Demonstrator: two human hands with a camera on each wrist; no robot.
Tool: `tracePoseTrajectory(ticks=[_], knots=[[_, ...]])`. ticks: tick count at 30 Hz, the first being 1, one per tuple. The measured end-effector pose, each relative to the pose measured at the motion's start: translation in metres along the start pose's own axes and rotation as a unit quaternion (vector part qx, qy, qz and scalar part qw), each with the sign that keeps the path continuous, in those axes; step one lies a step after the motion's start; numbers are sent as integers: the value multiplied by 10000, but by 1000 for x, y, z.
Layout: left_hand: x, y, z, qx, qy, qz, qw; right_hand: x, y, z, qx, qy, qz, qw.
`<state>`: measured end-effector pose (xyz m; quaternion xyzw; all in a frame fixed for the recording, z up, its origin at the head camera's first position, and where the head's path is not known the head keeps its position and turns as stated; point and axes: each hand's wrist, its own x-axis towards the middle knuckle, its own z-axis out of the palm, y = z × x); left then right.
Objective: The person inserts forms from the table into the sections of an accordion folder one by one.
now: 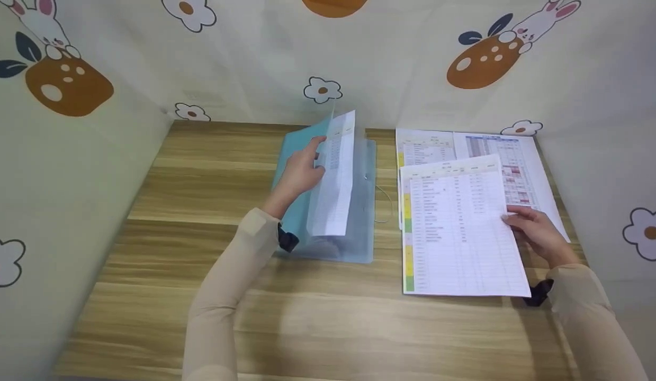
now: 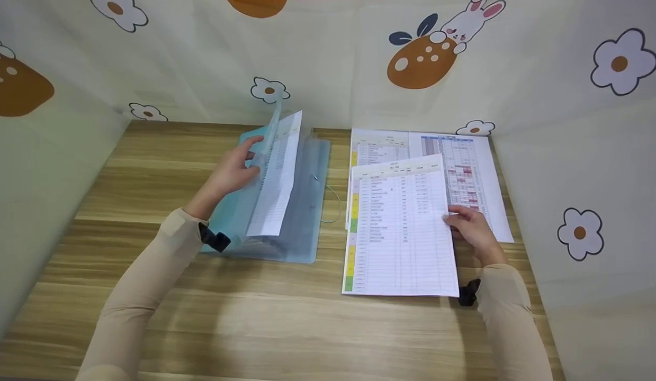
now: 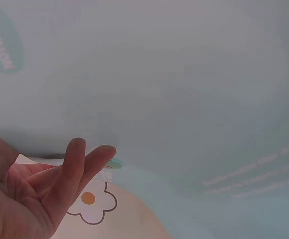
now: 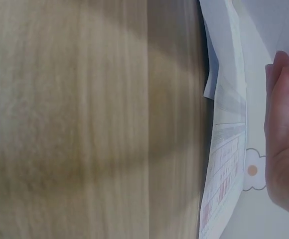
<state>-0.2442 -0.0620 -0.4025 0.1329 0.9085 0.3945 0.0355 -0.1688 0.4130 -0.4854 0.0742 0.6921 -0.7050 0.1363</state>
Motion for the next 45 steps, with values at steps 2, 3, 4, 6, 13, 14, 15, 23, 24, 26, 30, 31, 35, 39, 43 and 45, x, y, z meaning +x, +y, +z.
tracePoseTrajectory(ticks=[2,3,4,6,13,14,15,23,24,26,30,31,35,39,43,45], knots=[[0,-1,0,22,-10,-27,10000,-1,-2,-1,235,0,16,9997],[0,-1,0,26,-6,-32,10000,-1,-3,-1,367,-5,15,9993],[-1,-1,0,18,-8,-40,10000,-1,-4,-1,496,-5,8,9988],[-1,-1,0,15,-22,-74,10000,-1,-6,-1,741,5,-7,9972],[-2,-1,0,-34,-55,-97,9999,-1,-13,-2,1269,54,35,9919],[-1,-1,0,-1,0,-39,10000,-1,-14,-2,1339,61,34,9910],[-1,-1,1,24,47,8,10000,0,-15,-2,1411,66,12,9900],[0,-1,1,134,221,172,9995,2,-17,3,2102,61,-153,9775],[0,-1,1,126,216,165,9995,3,-17,4,2156,64,-169,9763],[0,-1,1,105,192,144,9997,4,-18,5,2221,83,-206,9748],[0,-1,1,86,130,74,9999,7,-21,9,2299,121,-256,9728],[0,-1,1,82,107,48,9999,8,-22,11,2303,128,-263,9727],[-1,0,1,41,38,-58,10000,12,-26,16,2338,151,-256,9718],[-1,1,1,-52,-27,-187,9998,17,-31,22,2427,192,-305,9694],[-1,0,1,-80,-37,-243,9997,22,-35,29,2497,212,-393,9673],[-1,0,1,-44,8,-165,9999,25,-36,33,2505,208,-427,9669]])
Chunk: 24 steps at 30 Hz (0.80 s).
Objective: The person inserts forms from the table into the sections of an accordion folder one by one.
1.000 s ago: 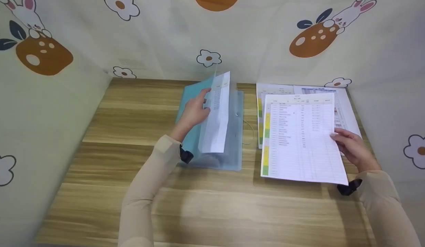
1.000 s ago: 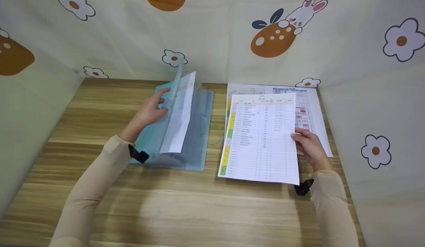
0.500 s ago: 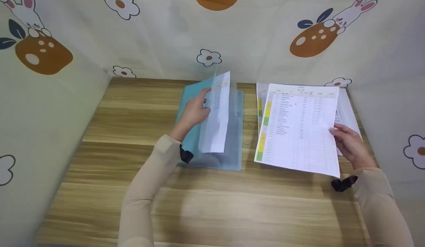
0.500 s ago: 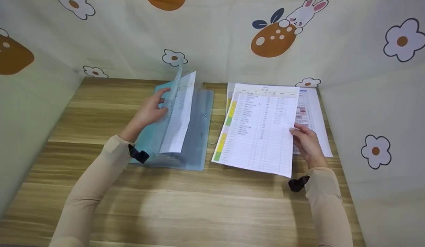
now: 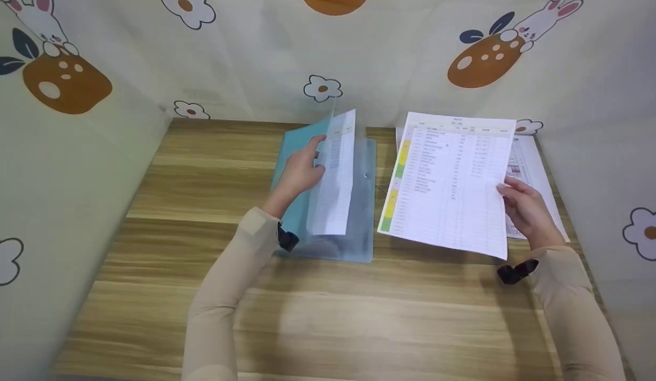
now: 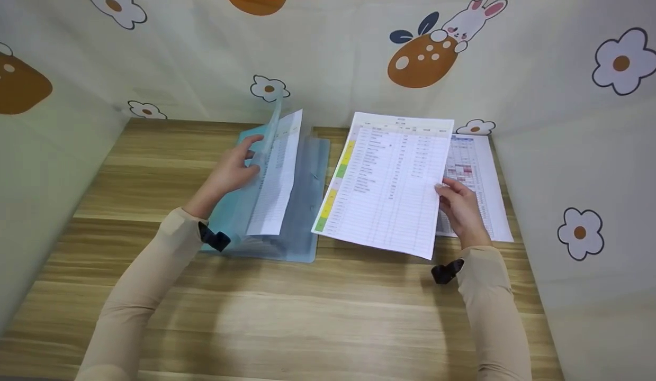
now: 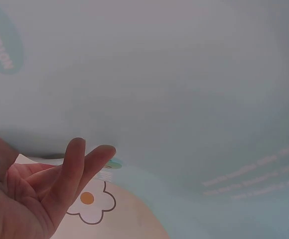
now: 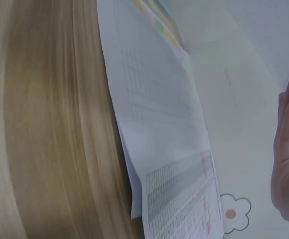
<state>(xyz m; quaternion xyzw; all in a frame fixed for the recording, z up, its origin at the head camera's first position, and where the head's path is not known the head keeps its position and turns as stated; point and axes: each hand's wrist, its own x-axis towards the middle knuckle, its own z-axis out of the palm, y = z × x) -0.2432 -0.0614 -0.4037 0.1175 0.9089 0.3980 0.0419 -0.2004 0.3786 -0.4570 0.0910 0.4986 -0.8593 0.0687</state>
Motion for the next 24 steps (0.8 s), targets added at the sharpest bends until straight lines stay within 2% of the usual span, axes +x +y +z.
tracePoseTrajectory(ticks=[5,24], knots=[[1,-1,0,79,107,207,9997,5,4,9,78,57,-104,9999],[1,0,-2,95,-16,172,9998,16,21,31,153,300,-241,9991]])
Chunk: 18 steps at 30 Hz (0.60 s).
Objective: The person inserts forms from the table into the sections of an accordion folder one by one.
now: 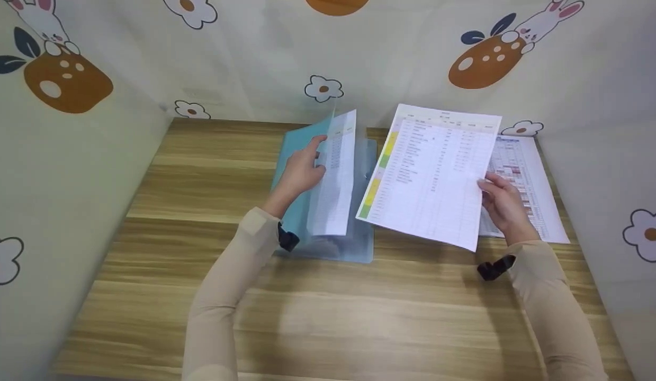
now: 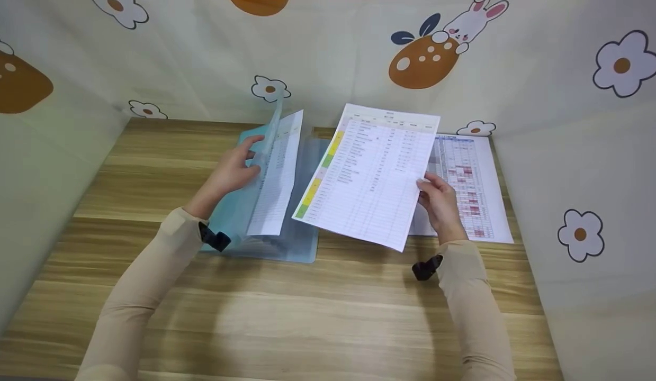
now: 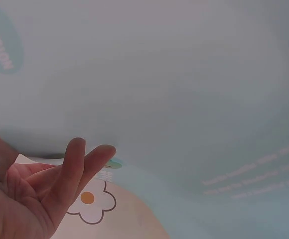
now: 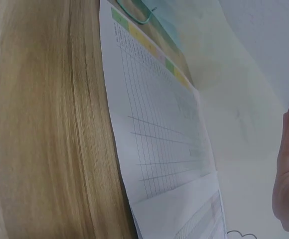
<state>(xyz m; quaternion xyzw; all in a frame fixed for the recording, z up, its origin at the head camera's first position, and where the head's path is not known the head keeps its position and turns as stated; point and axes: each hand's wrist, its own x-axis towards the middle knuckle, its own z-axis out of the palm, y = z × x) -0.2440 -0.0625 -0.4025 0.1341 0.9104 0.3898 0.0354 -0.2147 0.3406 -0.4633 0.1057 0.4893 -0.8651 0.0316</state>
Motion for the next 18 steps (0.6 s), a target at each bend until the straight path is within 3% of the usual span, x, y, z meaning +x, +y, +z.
tracePoseTrajectory(ticks=[18], knots=[[-1,0,1,30,154,11,9999,1,9,16,-401,-90,-8,9992]])
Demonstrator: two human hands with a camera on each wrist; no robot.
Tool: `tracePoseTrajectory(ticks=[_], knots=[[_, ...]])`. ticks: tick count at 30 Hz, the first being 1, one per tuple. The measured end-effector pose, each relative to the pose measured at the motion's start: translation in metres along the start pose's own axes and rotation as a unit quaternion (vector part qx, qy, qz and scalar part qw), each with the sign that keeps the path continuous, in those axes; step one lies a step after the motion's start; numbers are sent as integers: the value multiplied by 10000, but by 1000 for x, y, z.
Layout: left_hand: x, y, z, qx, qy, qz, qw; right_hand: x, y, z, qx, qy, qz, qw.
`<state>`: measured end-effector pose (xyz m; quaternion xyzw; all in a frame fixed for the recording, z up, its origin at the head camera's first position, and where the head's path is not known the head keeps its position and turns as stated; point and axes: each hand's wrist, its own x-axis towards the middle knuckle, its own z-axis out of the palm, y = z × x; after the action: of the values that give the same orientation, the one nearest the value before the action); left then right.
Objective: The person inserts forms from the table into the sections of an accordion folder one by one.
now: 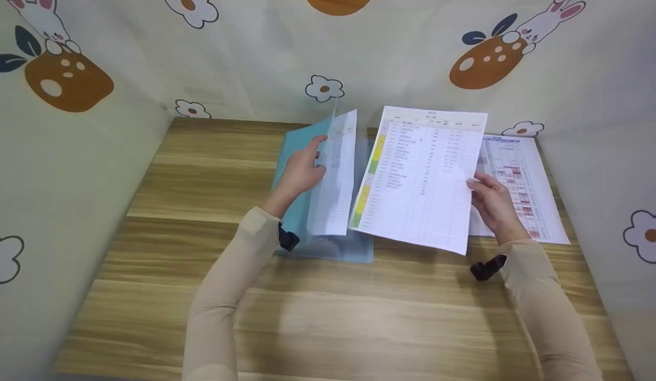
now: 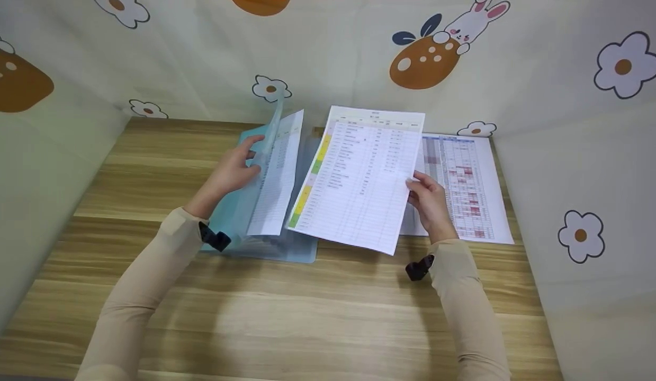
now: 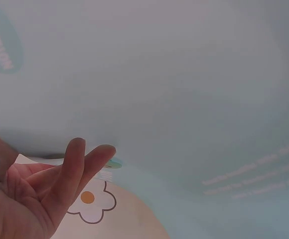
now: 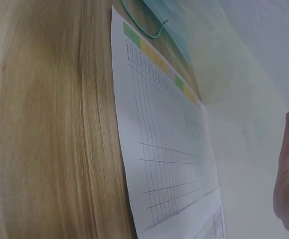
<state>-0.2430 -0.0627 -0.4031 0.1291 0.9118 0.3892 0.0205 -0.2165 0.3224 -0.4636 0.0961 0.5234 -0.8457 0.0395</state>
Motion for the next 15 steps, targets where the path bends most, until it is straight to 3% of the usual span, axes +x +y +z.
tracePoseTrajectory(ticks=[15], knots=[[1,1,2,-85,-79,-134,9998,3,6,17,-738,-38,269,9969]])
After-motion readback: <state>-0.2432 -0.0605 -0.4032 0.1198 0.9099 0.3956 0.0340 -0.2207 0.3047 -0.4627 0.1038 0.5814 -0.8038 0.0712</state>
